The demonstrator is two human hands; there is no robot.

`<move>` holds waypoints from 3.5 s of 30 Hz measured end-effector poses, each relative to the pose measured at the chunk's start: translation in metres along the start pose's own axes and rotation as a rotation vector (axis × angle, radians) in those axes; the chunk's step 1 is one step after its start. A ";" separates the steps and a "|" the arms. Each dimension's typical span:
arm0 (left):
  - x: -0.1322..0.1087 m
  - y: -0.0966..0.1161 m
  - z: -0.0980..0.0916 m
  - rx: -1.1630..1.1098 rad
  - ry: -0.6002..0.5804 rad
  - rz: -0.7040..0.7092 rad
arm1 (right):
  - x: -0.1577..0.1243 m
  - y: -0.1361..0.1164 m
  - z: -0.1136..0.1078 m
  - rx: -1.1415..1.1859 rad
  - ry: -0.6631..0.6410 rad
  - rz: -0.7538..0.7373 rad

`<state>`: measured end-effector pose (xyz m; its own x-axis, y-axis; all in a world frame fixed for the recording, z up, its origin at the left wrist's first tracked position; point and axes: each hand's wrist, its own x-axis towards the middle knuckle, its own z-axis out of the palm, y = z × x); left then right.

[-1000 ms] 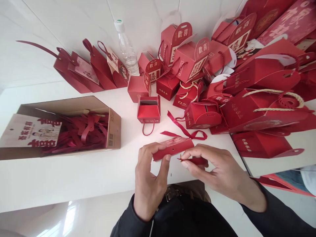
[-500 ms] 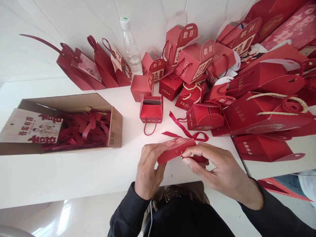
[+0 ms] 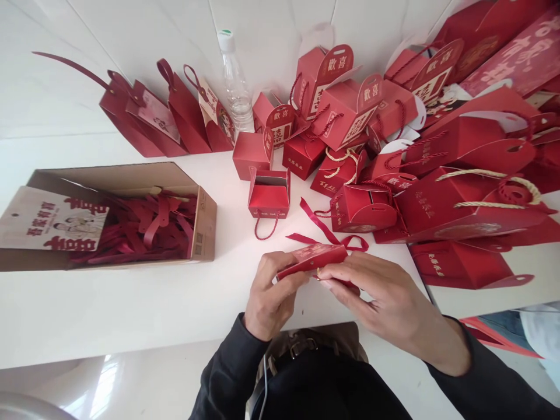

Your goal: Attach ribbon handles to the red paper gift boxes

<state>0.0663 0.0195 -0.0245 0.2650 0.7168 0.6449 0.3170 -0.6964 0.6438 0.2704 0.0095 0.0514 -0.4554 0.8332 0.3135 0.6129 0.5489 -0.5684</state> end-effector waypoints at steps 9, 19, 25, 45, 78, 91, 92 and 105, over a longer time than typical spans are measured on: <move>-0.003 0.001 0.003 -0.176 0.072 -0.122 | 0.003 0.005 0.002 -0.024 -0.018 -0.031; 0.000 0.006 0.002 -0.190 0.062 -0.251 | 0.010 0.001 0.002 -0.104 -0.042 -0.069; 0.006 0.011 -0.004 -0.196 0.013 -0.261 | 0.010 0.003 0.000 -0.205 -0.005 -0.040; 0.014 0.019 0.000 -0.147 0.000 -0.319 | 0.014 0.014 -0.044 -0.439 -0.136 -0.180; 0.017 0.004 0.000 -0.280 -0.036 -0.240 | 0.029 0.009 -0.034 -0.129 -0.074 0.096; 0.013 -0.001 0.001 -0.396 -0.029 -0.175 | 0.045 0.009 -0.004 0.467 -0.128 0.430; 0.013 -0.001 0.001 -0.398 -0.024 -0.171 | 0.043 0.008 -0.005 0.471 -0.137 0.457; 0.013 0.003 0.002 -0.386 -0.002 -0.210 | 0.038 0.008 -0.032 0.273 -0.394 0.515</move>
<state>0.0723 0.0268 -0.0152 0.2333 0.8440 0.4830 0.0009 -0.4969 0.8678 0.2790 0.0478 0.0828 -0.3823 0.8683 -0.3161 0.6527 0.0116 -0.7575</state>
